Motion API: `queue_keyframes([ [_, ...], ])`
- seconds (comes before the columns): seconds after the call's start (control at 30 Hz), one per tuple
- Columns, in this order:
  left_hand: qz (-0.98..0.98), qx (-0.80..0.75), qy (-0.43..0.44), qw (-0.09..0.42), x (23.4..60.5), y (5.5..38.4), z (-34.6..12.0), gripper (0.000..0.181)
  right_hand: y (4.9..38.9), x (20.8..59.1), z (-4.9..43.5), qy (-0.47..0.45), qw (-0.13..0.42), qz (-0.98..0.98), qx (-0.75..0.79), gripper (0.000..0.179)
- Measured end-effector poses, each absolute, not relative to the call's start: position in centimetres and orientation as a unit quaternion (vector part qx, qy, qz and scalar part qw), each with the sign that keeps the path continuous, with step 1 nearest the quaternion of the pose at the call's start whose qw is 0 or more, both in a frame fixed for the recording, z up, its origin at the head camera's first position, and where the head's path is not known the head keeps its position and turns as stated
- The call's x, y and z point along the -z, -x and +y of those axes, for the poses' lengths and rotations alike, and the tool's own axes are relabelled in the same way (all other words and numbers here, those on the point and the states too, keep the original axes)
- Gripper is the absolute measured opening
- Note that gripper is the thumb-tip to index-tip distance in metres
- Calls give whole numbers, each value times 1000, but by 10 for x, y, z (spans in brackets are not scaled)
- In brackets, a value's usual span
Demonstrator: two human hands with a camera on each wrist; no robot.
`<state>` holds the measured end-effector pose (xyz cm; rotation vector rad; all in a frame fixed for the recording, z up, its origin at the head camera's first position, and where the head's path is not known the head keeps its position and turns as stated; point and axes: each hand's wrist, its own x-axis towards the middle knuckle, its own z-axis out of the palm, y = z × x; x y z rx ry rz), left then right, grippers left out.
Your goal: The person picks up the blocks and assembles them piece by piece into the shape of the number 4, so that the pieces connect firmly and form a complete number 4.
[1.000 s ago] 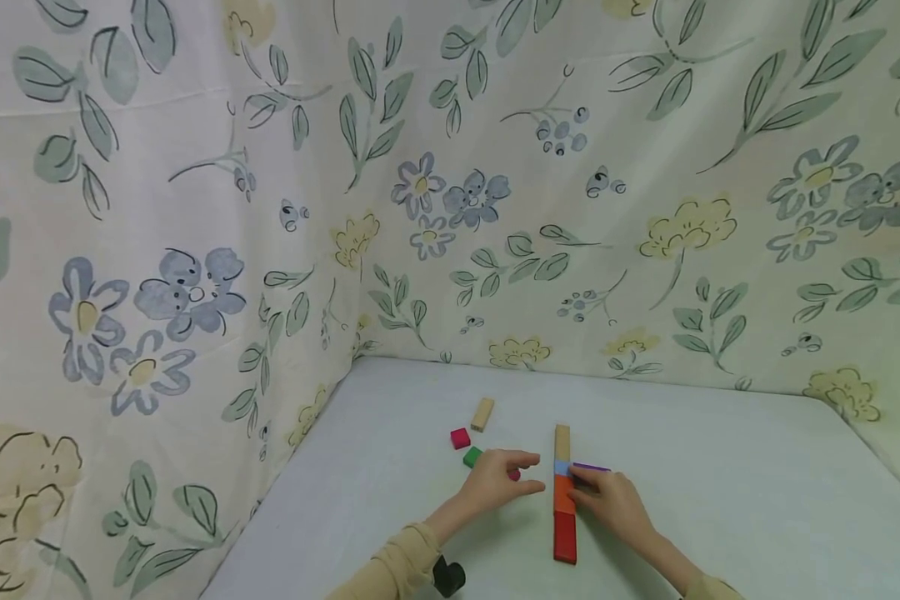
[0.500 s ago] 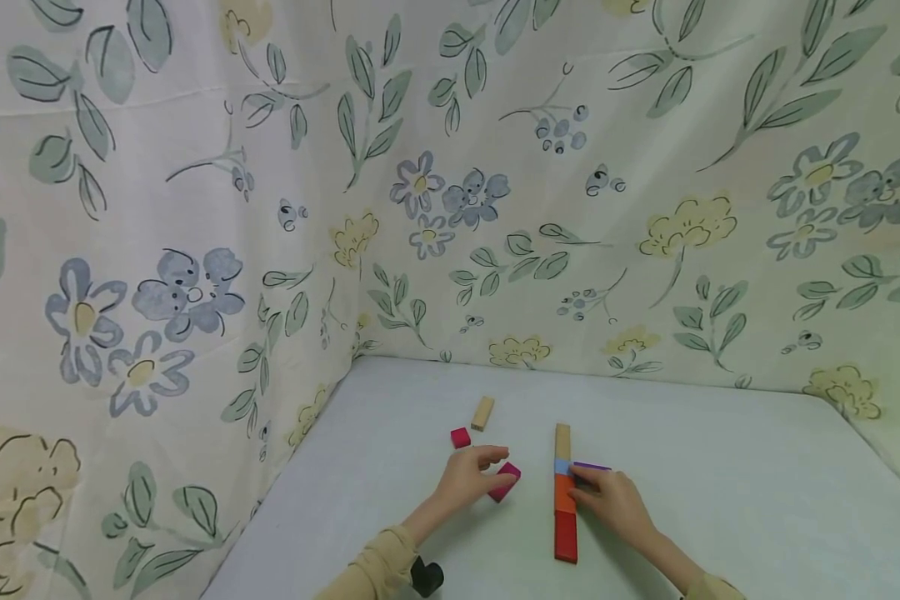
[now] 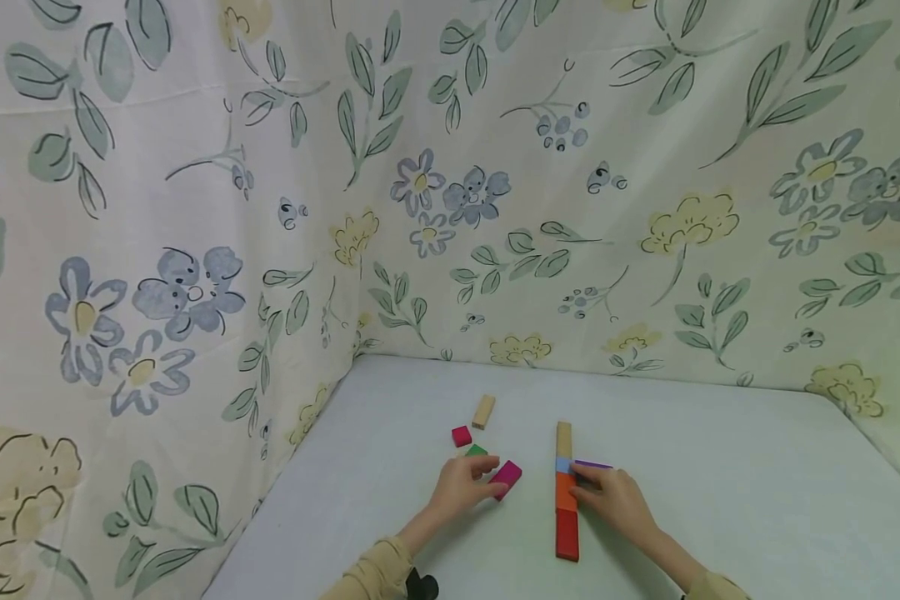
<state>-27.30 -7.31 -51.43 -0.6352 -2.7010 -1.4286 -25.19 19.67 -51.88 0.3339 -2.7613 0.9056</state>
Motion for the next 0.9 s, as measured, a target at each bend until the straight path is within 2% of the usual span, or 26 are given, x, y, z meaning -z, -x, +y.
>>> queue_keyframes([
  [0.9, -885, 432, 169, 35, 529, 271, -67, 44, 252, 520, 196, -113, 118, -940, -301, 35],
])
